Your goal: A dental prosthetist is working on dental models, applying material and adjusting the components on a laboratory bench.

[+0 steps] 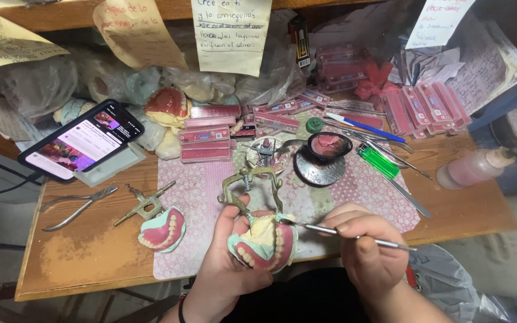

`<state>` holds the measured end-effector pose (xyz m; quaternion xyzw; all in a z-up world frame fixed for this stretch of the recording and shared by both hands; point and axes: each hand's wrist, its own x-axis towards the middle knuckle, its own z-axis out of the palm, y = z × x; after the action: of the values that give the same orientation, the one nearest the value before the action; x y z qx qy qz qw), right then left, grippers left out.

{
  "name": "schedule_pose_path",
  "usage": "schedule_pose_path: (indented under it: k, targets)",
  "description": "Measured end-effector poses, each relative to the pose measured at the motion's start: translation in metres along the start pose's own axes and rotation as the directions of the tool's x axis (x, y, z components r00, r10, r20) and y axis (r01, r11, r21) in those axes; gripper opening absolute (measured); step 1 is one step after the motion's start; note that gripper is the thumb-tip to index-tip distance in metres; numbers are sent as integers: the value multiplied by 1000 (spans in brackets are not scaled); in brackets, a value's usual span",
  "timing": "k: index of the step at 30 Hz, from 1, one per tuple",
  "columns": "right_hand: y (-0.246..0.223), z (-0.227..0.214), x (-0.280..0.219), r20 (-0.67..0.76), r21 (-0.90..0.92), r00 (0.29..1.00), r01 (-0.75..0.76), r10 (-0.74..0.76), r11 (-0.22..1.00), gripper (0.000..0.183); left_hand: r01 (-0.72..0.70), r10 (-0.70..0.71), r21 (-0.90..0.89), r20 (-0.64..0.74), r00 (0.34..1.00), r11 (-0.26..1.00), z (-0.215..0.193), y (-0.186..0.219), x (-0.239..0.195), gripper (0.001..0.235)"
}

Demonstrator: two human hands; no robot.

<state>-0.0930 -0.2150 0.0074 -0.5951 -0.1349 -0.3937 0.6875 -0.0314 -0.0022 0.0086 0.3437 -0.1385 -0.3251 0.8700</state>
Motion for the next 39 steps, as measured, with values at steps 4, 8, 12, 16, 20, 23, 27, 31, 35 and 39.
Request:
schedule_pose_path:
  k: [4,8,12,16,20,23,27,31,35,39]
  targets:
    - [-3,0,2,63,-88,998,32,-26,996,27,-1,1,8,4,1000,1000,1,2,0,109]
    - [-8,-3,7,190,-263,967,218,-171,940,25,-2,2,8,-5,1000,1000,1,2,-1,112]
    - [-8,-6,4,250,-356,935,329,-250,875,27,-3,3,-4,-29,1000,1000,1,1,-1,111]
    - [-10,-6,4,320,-395,890,436,-324,808,29,-42,42,10,-14,999,999,-1,0,-1,115]
    - [-13,-10,3,391,-386,851,497,-350,777,27,-54,54,-6,-20,998,999,-3,-3,-1,111]
    - [-14,-8,2,408,-398,842,511,-352,762,27,-50,50,-15,-19,999,999,-4,-5,-2,110]
    - [-20,-7,1,436,-440,840,511,-322,738,28,-48,47,-25,-22,999,999,-2,-4,-2,113]
    - [-7,-11,-1,408,-413,837,524,-364,745,29,-45,44,-21,-30,999,999,-1,-3,-2,113]
    - [25,-26,-1,-78,-385,875,416,-478,824,26,-45,45,-12,-8,999,999,-3,-1,-3,118]
    - [31,-38,12,-283,-276,939,117,-197,954,26,-54,54,-20,9,998,998,-5,-2,-3,122]
